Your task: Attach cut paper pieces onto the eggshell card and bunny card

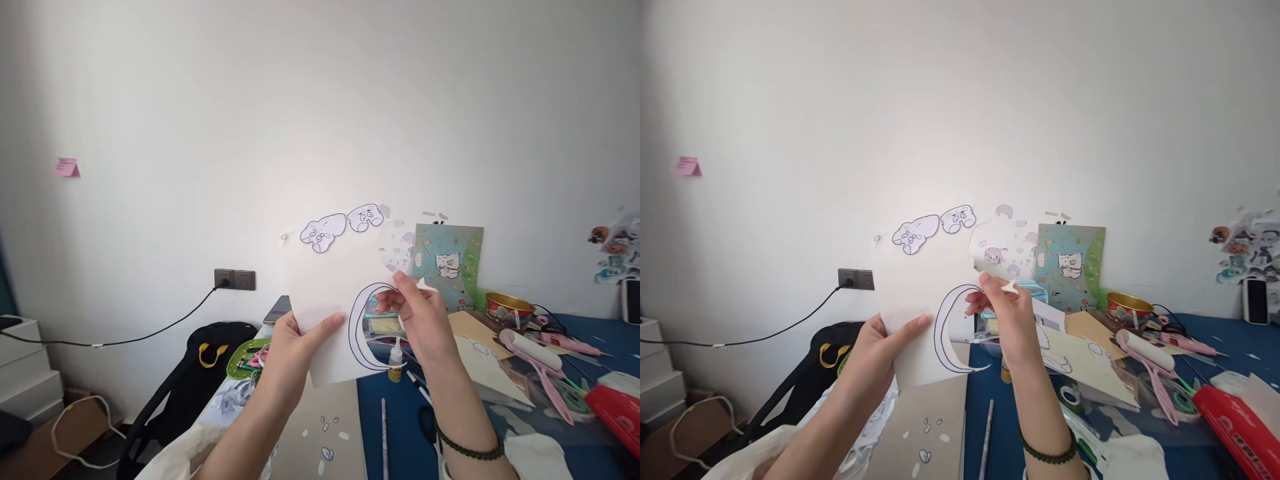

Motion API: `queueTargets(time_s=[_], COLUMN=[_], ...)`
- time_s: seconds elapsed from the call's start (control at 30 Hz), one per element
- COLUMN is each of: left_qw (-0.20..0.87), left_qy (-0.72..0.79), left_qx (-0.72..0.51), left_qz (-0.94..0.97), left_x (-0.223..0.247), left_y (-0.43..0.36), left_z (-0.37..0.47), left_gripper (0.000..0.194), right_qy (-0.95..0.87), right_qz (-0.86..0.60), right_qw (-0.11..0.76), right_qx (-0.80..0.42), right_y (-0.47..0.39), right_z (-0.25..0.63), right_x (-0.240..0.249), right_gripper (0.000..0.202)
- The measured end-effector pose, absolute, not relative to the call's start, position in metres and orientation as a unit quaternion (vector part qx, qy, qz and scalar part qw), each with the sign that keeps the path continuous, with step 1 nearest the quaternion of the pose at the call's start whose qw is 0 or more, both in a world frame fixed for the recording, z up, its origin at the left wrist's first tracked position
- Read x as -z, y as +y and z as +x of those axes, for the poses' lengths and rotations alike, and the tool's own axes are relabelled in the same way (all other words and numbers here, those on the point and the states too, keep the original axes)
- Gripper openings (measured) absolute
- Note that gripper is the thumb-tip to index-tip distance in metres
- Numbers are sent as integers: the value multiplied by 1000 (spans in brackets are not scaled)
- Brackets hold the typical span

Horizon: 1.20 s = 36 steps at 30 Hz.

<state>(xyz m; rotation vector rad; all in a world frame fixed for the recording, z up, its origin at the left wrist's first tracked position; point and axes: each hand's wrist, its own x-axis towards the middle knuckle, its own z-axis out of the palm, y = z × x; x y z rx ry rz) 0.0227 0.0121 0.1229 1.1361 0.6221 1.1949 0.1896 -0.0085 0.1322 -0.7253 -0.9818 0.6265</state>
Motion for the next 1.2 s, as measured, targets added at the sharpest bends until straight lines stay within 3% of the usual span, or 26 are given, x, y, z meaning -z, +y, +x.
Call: queueTargets(time_s=[0.1,0.27,0.5,0.87,1.0,1.1,1.2], left_qw=[620,593,601,633,637,645,649], left_qy=[272,281,261,260,253,243,243], left_qx=[-548,-572,-572,-583,-582,-570,-554], left_qz=[492,492,494,438,438,447,461], left_x=[-122,-120,-118,-121,-119,-116,-114], left_y=[12,11,11,9,11,14,16], left_z=[24,26,27,29,28,28,28], left_gripper=[34,34,33,37,38,38,36], right_qy=[-496,-500,-511,-448,-511,-571,-582], right_qz=[-323,-361,-364,-310,-347,-402,-424], right_qw=[743,735,743,790,728,653,639], right_qx=[-312,-281,-234,-281,-299,-294,-272], right_y=[-13,-10,-9,-7,-11,-13,-14], right_z=[191,175,162,169,172,171,169], right_x=[-135,-132,-129,-129,-132,-135,-135], right_gripper=[37,25,24,23,30,25,24])
